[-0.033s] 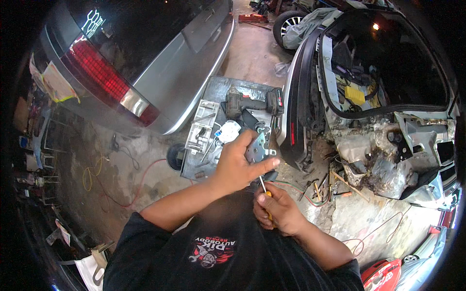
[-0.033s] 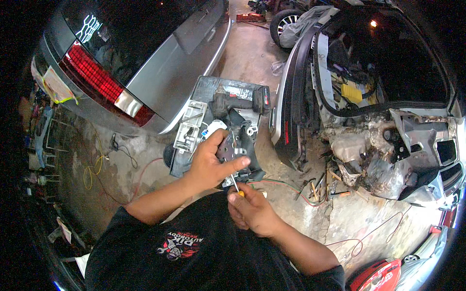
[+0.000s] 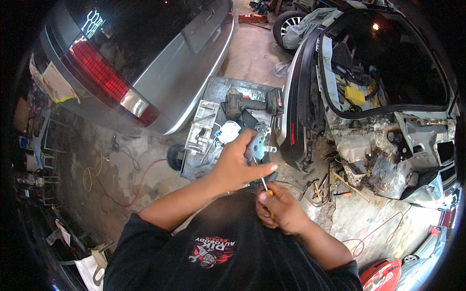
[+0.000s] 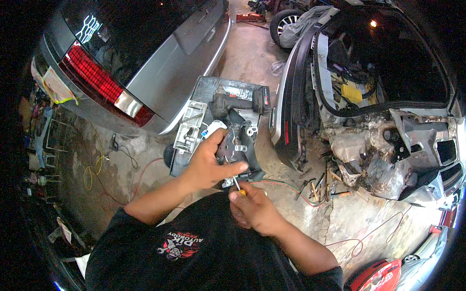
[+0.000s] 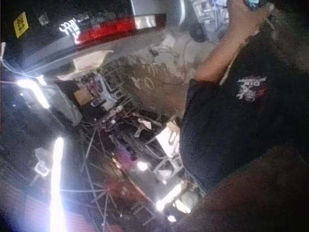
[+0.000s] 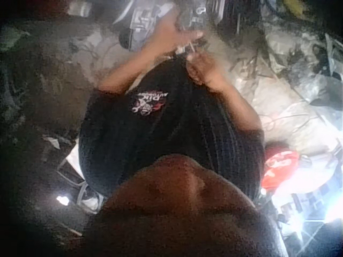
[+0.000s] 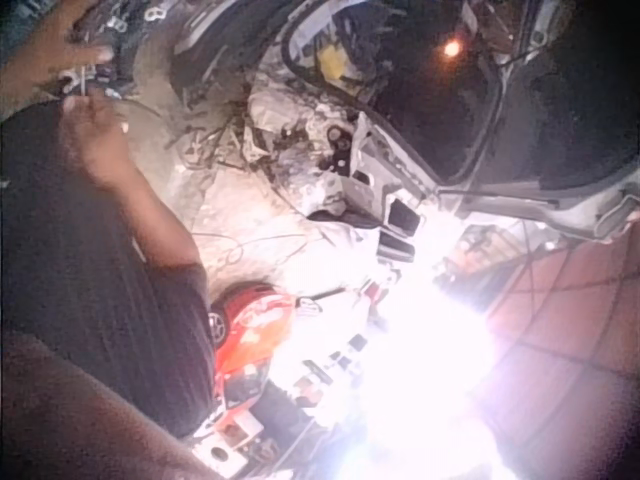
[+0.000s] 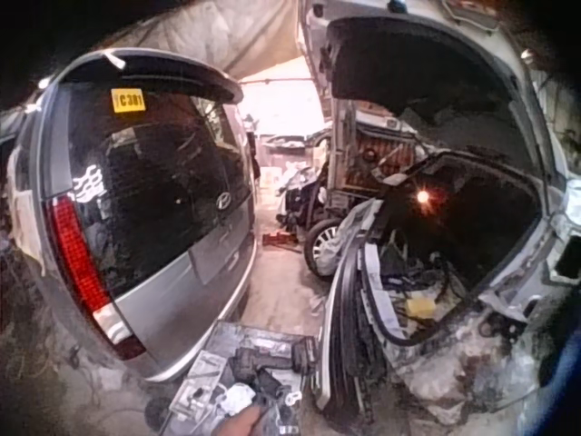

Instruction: The person cleans a small metallic car part with a white cloth, then uses a yellow-handled screwdriver to adjust or remove components from the part. The person repeatedly manipulates the part and tool, focusing on specific areas of the assembly.

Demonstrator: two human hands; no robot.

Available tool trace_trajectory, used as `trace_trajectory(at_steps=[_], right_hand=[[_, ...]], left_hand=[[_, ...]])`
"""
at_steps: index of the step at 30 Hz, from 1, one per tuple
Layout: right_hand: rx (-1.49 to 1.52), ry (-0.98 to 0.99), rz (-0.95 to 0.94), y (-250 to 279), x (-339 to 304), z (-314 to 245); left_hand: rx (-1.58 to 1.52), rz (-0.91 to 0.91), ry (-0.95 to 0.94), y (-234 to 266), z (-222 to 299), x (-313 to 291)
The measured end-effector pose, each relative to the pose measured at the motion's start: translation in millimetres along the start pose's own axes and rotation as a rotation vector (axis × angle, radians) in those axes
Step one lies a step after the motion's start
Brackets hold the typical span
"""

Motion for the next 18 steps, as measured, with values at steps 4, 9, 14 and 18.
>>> trace_trajectory(at_steps=[4, 9, 14, 18], right_hand=[[0.232, -0.051, -0.192, 16, -15, -17], [0.292, -0.042, -0.252, 13, -24, -19], [-0.435, 0.016, 0.040, 23, -26, -23], [-0.907, 0.227, 0.216, 7, -32, -39]], left_hand=[[-0.583, -0.355, 0.157, 13, 2, -12], [-0.775, -0.368, 0.268, 2, 5, -28], [-0.786, -0.374, 0.273, -5, -3, -34], [-0.694, -0.348, 0.307, -4, -9, -39]])
Point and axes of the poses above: each hand's wrist, its own x-axis towards the middle knuckle, its own y-axis out of the back of the hand, z = x × y, the point moved 6 cm from there along x, towards the middle knuckle, and after that the axes turned 3 degrees about -z, right-handed, at the moved point
